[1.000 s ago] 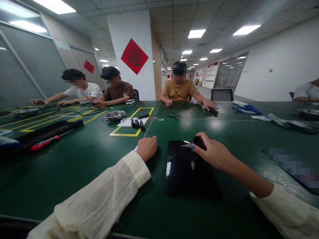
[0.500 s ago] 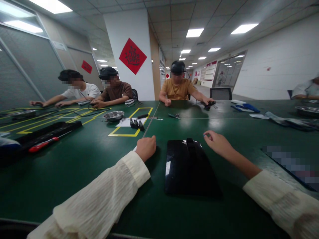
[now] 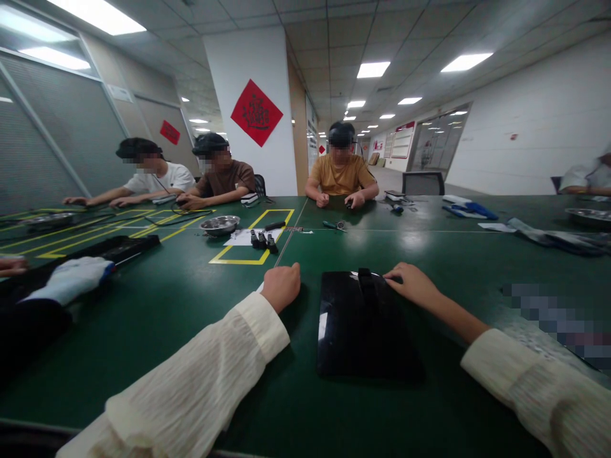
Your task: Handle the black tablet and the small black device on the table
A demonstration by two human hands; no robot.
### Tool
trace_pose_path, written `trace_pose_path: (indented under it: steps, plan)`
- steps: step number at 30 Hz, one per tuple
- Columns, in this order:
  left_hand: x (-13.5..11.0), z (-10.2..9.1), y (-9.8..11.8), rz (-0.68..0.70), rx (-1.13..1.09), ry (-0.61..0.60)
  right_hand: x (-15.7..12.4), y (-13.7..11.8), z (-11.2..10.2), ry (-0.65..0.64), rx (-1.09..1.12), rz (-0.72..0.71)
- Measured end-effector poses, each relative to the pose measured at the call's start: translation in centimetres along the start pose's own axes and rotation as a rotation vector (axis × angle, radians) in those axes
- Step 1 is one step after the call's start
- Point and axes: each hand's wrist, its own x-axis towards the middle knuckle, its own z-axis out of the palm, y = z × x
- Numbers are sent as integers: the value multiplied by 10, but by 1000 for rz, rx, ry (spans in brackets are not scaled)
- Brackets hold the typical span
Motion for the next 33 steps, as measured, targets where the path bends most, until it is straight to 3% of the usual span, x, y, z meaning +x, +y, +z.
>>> trace_pose_path:
  steps: [5,9,11,13,15,19,21,24,29,33]
  plan:
    - [1,0,0,11,13,24,0,2,4,134,21,34]
    - [-2,-10,3,39,37,101,1,-8,-7,357,47,83]
    - [-8,-17,8,122,41,242,-1,-20,-19,521,66,-15]
    - [-18,-23,15,221,-33,359,-7,-37,-32,693,39,-226]
    - [-29,-24,23,332,-183,389,-15,-55,-40,810,-70,-442]
    - [-43,-13,37,780,-505,340,-36,-88,-36,832,-293,-752]
    - [-45,-6,41,889,-561,352,-43,-99,-28,818,-291,-874]
    - [-45,-1,44,894,-569,334,-47,-108,-19,809,-224,-924]
    - [-47,-4,45,782,-532,295,-44,-111,-15,773,-142,-837]
    - [-47,-3,45,817,-488,316,-46,-111,-13,771,-133,-839]
